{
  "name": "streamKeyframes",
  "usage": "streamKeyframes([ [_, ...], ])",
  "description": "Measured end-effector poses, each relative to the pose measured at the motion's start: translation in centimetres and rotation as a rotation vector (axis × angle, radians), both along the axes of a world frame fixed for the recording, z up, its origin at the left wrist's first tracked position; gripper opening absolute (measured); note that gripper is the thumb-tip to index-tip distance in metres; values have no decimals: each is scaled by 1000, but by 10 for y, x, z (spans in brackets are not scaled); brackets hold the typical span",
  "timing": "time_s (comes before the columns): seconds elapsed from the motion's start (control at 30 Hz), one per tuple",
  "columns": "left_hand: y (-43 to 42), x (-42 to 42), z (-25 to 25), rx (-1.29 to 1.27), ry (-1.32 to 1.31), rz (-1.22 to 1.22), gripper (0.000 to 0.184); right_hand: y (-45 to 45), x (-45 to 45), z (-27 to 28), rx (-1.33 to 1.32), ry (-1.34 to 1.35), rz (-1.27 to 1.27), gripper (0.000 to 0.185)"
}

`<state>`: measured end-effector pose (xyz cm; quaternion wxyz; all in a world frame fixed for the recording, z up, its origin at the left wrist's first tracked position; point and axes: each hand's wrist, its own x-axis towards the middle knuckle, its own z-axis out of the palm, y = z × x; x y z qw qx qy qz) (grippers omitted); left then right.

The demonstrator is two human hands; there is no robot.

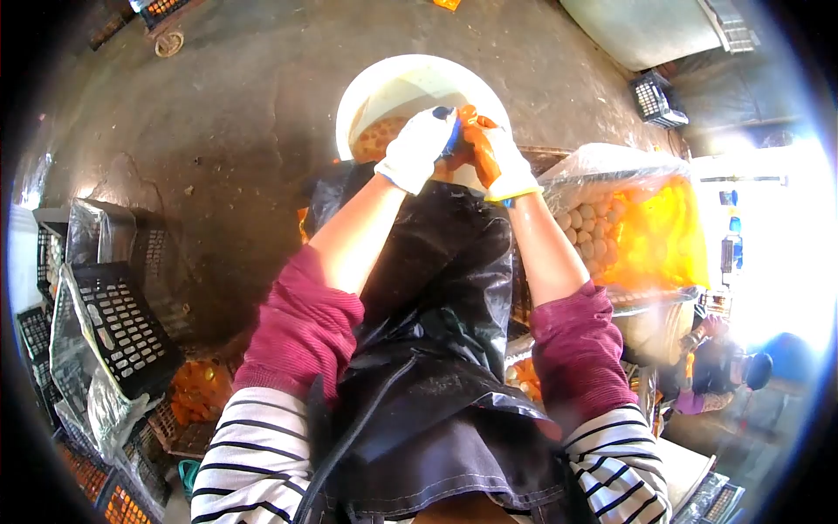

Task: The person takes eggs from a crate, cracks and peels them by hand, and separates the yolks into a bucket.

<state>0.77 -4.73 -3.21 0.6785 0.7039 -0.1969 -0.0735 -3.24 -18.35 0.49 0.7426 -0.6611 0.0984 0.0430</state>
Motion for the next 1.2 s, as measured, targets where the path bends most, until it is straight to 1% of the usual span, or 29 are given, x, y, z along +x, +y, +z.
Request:
streamKeyframes([
  [0.03,0,0,6,-45,129,-73,31,12,-6,28,106,97,-52,24],
  [0.1,0,2,12,-127,333,-235,29,11,-5,32,215,145,-100,24],
  [0.13,1,2,14,-169,436,-315,29,-3,1,11,217,97,-95,24],
  [0.17,-2,1,19,-38,382,-281,32,-13,6,-7,144,44,-58,24],
  [0.2,-2,2,17,-27,350,-223,33,-24,10,-25,72,-11,-26,24],
  [0.27,-1,9,14,-3,286,-111,36,-19,10,-22,-239,-148,63,25],
  [0.3,-2,17,15,22,474,-59,39,-18,9,-20,-412,-223,74,25],
  [0.33,0,14,20,-236,578,-20,39,-11,6,-9,-580,-296,70,25],
  [0.4,5,4,34,-759,767,62,39,-1,-4,13,-225,-209,-3,25],
  [0.43,8,2,42,-653,826,117,39,-2,-8,25,-126,-128,20,26],
  [0.5,9,6,35,-668,853,54,42,1,-21,51,80,-161,43,27],
  [0.53,9,11,24,-672,872,14,43,-2,-29,57,182,-177,46,28],
  [0.57,8,16,12,-624,808,33,39,-10,-38,57,191,-194,42,29],
  [0.6,6,22,-1,-576,745,55,35,-16,-55,66,182,-155,-19,32],
  [0.63,4,22,-5,-543,738,27,42,-27,-74,65,227,-159,-37,35],
  [0.67,8,26,-16,-324,489,-6,43,-43,-96,62,269,-162,-65,38],
  [0.7,9,12,-3,-433,487,-29,44,-66,-123,57,354,-93,-57,39],
  [0.73,5,27,-30,-573,559,-135,43,-87,-151,58,640,6,54,38],
  [0.77,6,20,-25,-621,558,-168,43,-97,-190,61,358,43,-173,37],
  [0.8,9,16,-19,-544,503,-159,43,-102,-232,63,72,89,-381,36],
  [0.83,10,12,-13,-546,475,-219,44,-117,-277,54,-177,27,-371,35],
  [0.9,12,30,-32,-658,632,-318,45,-150,-372,31,-143,133,-482,30],
  [0.93,10,34,-37,-650,667,-346,45,-163,-417,22,145,298,-604,28],
  [0.97,8,34,-36,-609,682,-365,45,-181,-463,7,-487,751,-468,26],
  [1.03,6,23,-18,-499,684,-358,45,-188,-494,-4,-1366,1011,-315,24],
  [1.07,7,17,-7,-449,690,-351,45,-178,-485,4,-1598,829,-362,25],
  [1.13,5,17,-6,-390,732,-356,46,-166,-430,21,-796,531,-847,34],
  [1.17,2,29,-25,-386,724,-380,46,-145,-386,49,-879,548,-756,28],
  [1.2,0,40,-43,-385,715,-400,47,-128,-354,52,-710,404,-870,24],
])
